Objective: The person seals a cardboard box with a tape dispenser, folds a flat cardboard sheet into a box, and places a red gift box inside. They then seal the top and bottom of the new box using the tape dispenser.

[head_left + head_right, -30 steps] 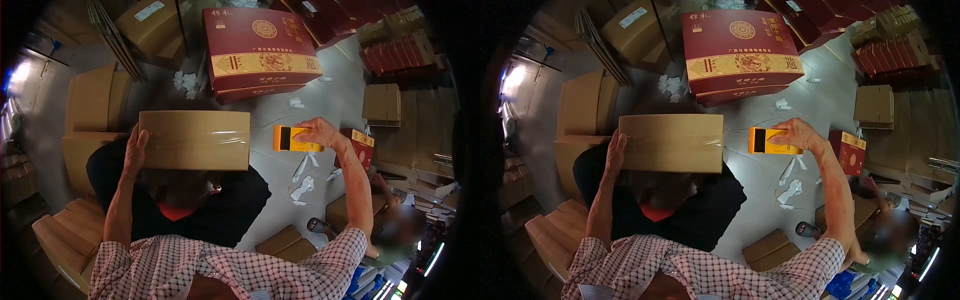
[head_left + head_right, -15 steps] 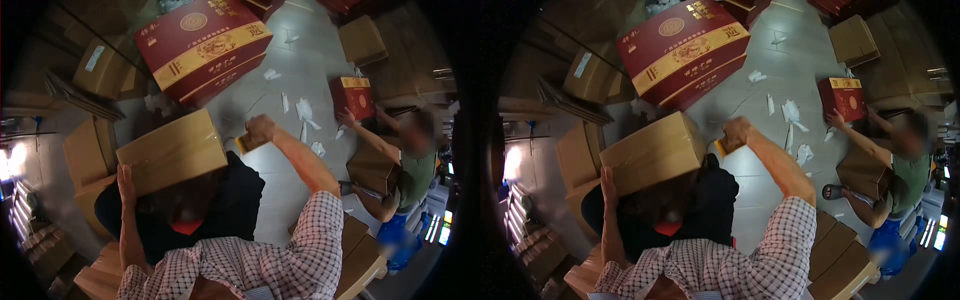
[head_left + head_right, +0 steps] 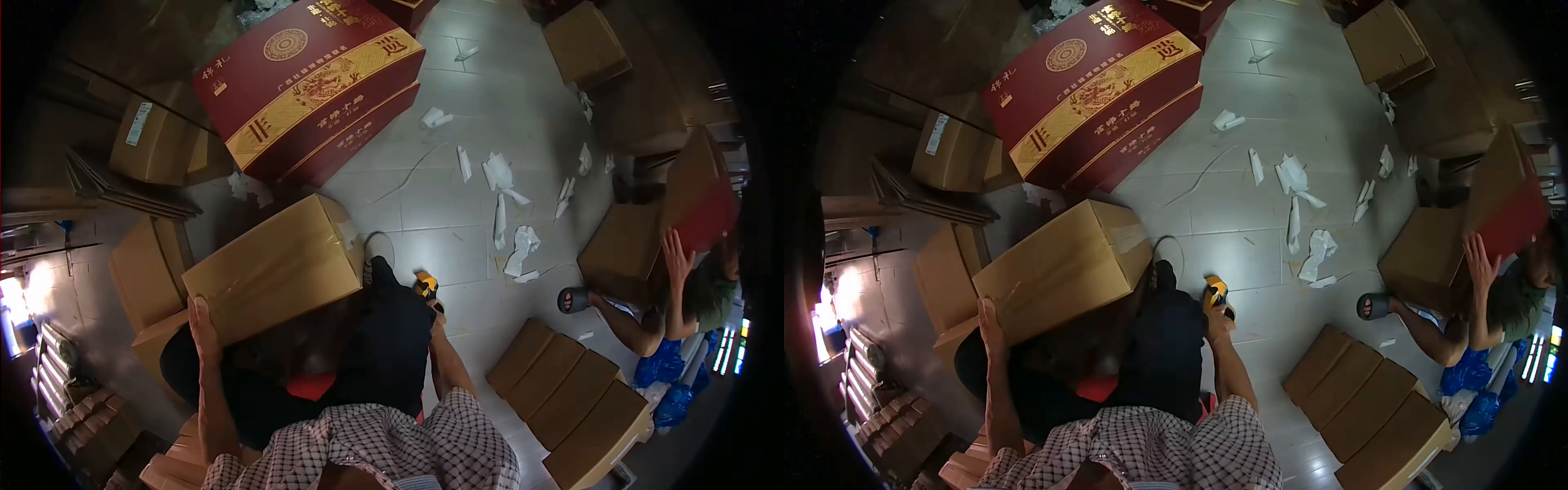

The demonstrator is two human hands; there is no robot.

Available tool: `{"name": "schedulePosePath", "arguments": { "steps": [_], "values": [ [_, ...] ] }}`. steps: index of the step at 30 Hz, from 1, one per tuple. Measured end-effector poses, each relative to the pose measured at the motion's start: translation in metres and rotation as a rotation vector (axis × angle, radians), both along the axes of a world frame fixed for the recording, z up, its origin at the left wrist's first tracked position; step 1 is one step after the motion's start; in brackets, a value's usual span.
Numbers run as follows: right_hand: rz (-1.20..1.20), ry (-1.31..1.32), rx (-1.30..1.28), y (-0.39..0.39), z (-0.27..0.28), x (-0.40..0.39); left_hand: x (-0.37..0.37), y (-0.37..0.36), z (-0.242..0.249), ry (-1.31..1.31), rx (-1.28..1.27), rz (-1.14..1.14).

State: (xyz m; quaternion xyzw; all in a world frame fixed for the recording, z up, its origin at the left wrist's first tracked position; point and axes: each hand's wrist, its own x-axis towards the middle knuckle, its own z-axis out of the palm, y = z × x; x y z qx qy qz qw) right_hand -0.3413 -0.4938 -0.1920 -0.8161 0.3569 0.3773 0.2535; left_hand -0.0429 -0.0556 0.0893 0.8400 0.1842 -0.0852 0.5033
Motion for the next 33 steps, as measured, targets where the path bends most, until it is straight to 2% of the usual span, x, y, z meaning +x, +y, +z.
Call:
{"name": "schedulePosePath", "arguments": {
  "steps": [1,2,3,4,5,6,8,10,11,13,14,16,18,20,23,25,27,29,31,32,33],
  "values": [
    [0.023,-0.113,0.120,-0.014,0.035,0.029,0.000,0.000,0.002,0.015,-0.029,-0.016],
    [-0.023,-0.111,0.066,-0.026,0.068,0.073,0.001,0.000,0.005,0.028,-0.057,-0.033],
    [-0.070,-0.110,0.012,-0.035,0.141,0.139,0.003,-0.001,0.006,0.037,-0.088,-0.049],
    [-0.291,-0.644,0.090,-0.042,0.139,0.162,0.003,0.000,0.005,0.039,-0.112,-0.065],
    [-0.376,-1.056,0.203,-0.044,0.170,0.201,0.003,0.001,0.005,0.045,-0.132,-0.080],
    [-0.525,-1.125,0.429,-0.043,0.209,0.245,0.003,0.003,0.006,0.049,-0.154,-0.092],
    [-0.541,-1.260,0.722,-0.015,0.235,0.304,0.004,-0.006,0.011,0.083,-0.166,-0.058],
    [-0.337,-0.833,1.087,0.031,0.213,0.329,0.002,-0.010,0.015,0.039,-0.158,-0.060],
    [-0.427,-0.935,0.993,0.041,0.210,0.331,0.000,-0.008,0.012,-0.014,-0.140,-0.087],
    [-0.357,-0.941,0.970,0.039,0.171,0.339,0.003,-0.014,0.009,-0.077,-0.154,-0.082],
    [-0.249,-0.890,0.787,0.033,0.157,0.335,0.002,-0.015,0.011,-0.069,-0.176,-0.058],
    [-0.043,-0.824,0.418,0.016,0.146,0.334,0.003,0.002,-0.004,-0.061,-0.215,-0.161],
    [0.013,-0.529,0.152,0.001,0.168,0.326,0.003,-0.005,-0.003,-0.120,-0.234,-0.130],
    [-0.086,-1.031,0.291,-0.025,0.170,0.334,0.004,-0.012,0.000,-0.210,-0.282,-0.136],
    [0.488,-1.027,-0.199,0.040,0.332,0.340,0.007,-0.013,0.001,-0.169,-0.212,-0.136],
    [0.842,-1.008,-0.341,0.105,0.336,0.339,0.005,-0.017,0.003,-0.170,-0.261,-0.121],
    [0.958,-1.139,-0.241,0.168,0.327,0.335,0.006,-0.012,0.002,-0.171,-0.236,-0.107],
    [0.929,-1.154,-0.169,0.240,0.311,0.334,0.004,-0.006,-0.015,-0.154,-0.150,-0.096],
    [0.888,-1.173,-0.120,0.280,0.311,0.339,0.008,0.002,-0.028,-0.307,-0.290,-0.133],
    [0.863,-1.170,-0.089,0.288,0.309,0.339,0.005,0.006,-0.033,-0.297,-0.320,-0.159],
    [0.944,-1.164,-0.167,0.283,0.312,0.336,0.003,0.008,-0.031,-0.287,-0.349,-0.185]
  ]
}}
